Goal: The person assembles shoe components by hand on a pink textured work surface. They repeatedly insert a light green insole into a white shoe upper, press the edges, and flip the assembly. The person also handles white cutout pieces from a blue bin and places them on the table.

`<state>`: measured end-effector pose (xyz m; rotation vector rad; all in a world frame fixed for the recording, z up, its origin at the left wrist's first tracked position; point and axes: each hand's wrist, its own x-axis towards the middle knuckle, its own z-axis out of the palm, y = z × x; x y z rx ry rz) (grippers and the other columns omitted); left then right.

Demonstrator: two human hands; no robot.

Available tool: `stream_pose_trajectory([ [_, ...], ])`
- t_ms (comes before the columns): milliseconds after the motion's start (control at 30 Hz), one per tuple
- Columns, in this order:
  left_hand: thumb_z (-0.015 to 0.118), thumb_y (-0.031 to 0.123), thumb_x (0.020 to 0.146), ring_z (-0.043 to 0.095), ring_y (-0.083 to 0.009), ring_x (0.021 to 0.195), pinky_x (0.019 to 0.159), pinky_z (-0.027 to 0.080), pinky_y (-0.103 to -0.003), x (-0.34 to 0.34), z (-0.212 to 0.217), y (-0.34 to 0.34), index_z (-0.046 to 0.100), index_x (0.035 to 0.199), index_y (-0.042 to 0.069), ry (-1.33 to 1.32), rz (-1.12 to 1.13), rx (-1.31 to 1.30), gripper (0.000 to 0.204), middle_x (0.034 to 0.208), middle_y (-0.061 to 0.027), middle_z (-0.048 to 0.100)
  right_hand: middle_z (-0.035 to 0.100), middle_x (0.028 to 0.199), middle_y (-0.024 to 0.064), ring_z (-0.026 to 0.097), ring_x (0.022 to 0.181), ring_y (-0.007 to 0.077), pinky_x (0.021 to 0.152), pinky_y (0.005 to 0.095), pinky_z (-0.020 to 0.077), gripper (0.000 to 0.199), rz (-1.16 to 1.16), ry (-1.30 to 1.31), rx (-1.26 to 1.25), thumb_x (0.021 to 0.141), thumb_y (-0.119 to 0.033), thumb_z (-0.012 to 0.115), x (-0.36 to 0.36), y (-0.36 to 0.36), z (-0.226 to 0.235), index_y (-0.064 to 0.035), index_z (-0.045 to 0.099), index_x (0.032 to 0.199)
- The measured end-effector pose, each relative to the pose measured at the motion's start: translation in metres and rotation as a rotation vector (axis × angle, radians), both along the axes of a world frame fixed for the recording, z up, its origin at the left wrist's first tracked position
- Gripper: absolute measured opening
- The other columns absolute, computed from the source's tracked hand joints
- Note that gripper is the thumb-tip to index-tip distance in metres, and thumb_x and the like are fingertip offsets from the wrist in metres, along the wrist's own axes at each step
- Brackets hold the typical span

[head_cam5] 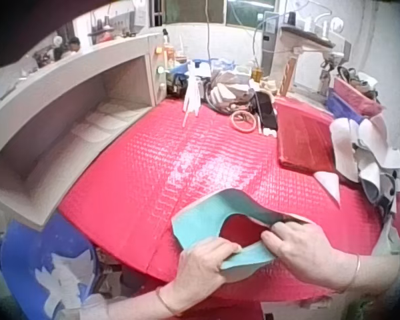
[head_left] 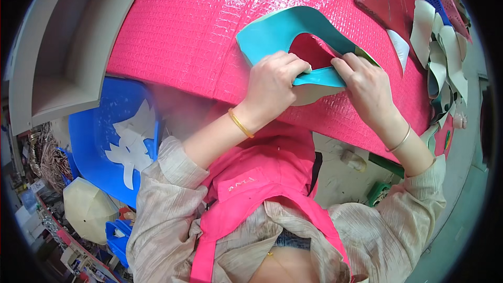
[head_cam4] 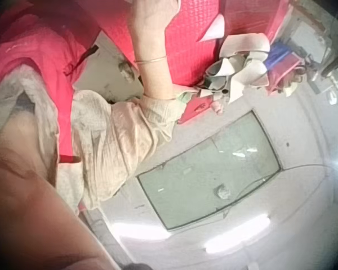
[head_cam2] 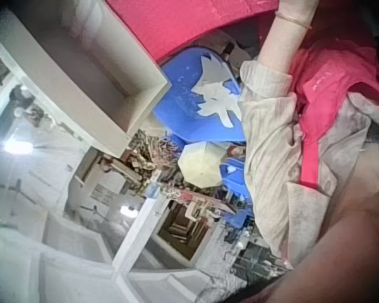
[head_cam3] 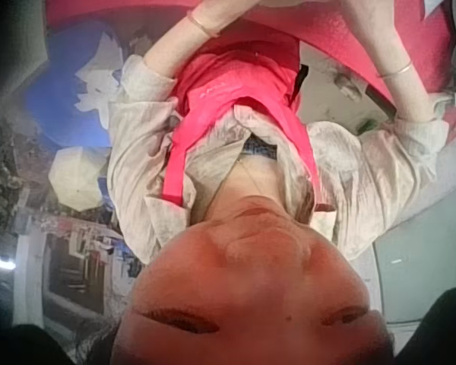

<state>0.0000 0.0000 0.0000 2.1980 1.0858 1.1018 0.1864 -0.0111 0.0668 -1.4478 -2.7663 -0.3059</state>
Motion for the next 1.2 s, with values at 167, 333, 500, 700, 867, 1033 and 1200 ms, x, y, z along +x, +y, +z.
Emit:
stream_pose_trajectory([
  [167,0.066,0.005,0.058,0.057,-0.0234,0.068,0.059,0.045,-0.035,0.005,0.002,0.006,0.061,0.076,0.007,0.059,-0.004,0.046,0.018,0.072,-0.0066,0.060,0.048,0.066,0.0043,0.055,0.064,0.0189,0.055,0.0320,0.0461,0.009,0.040,0.060,0.068,0.063,-0.005,0.056,0.011,0.009,-0.009,-0.0079,0.049,0.069],
  [333,0.063,0.018,0.063,0.055,-0.0229,0.069,0.059,0.043,-0.033,0.002,0.052,0.053,0.053,0.069,0.009,0.377,0.039,0.542,0.015,0.069,-0.0053,0.054,0.051,0.068,0.0057,0.056,0.066,0.0204,0.055,0.0331,0.0465,0.008,0.096,0.229,0.374,0.065,-0.003,0.054,0.014,0.043,0.003,-0.0075,0.051,0.071],
  [500,0.052,0.017,0.065,0.050,-0.0131,0.069,0.067,0.038,-0.029,-0.002,0.037,0.067,0.053,0.067,0.011,0.547,-0.198,1.082,0.007,0.066,-0.0002,0.046,0.057,0.082,0.0047,0.057,0.070,0.0210,0.061,0.0312,0.0478,0.022,0.137,0.320,0.531,0.064,-0.005,0.055,0.022,0.044,-0.043,-0.0081,0.061,0.084],
  [700,0.051,0.017,0.065,0.050,-0.0167,0.075,0.071,0.039,-0.030,-0.010,-0.024,-0.012,0.054,0.069,0.008,0.576,-0.140,0.819,0.010,0.074,-0.0046,0.050,0.057,0.081,0.0073,0.058,0.072,0.0231,0.065,0.0345,0.0483,0.019,0.045,0.223,0.125,0.066,-0.005,0.053,0.000,-0.027,-0.070,-0.0050,0.060,0.083],
  [867,0.062,0.014,0.065,0.051,-0.0246,0.071,0.067,0.040,-0.035,-0.001,-0.025,-0.018,0.053,0.067,0.005,0.287,0.104,0.253,0.012,0.069,-0.0085,0.050,0.059,0.070,0.0161,0.060,0.066,0.0309,0.060,0.0392,0.0489,0.008,-0.082,0.243,-0.278,0.070,-0.007,0.059,0.000,0.004,-0.052,-0.0023,0.061,0.075],
  [1033,0.068,0.019,0.069,0.056,-0.0325,0.068,0.064,0.044,-0.040,0.001,-0.016,-0.001,0.062,0.074,0.002,0.248,0.172,-0.109,0.019,0.069,-0.0147,0.058,0.057,0.062,0.0177,0.057,0.057,0.0309,0.054,0.0362,0.0448,0.018,-0.084,0.167,-0.642,0.070,-0.017,0.067,-0.006,0.053,-0.030,0.0003,0.063,0.076],
  [1200,0.065,0.022,0.070,0.060,-0.0334,0.068,0.065,0.048,-0.040,0.006,-0.016,0.014,0.067,0.086,0.004,0.410,0.130,-0.316,0.024,0.070,-0.0194,0.061,0.059,0.067,0.0189,0.058,0.060,0.0271,0.059,0.0357,0.0457,0.025,-0.166,0.185,-0.707,0.065,-0.019,0.072,-0.007,0.069,-0.046,0.0000,0.066,0.080],
])
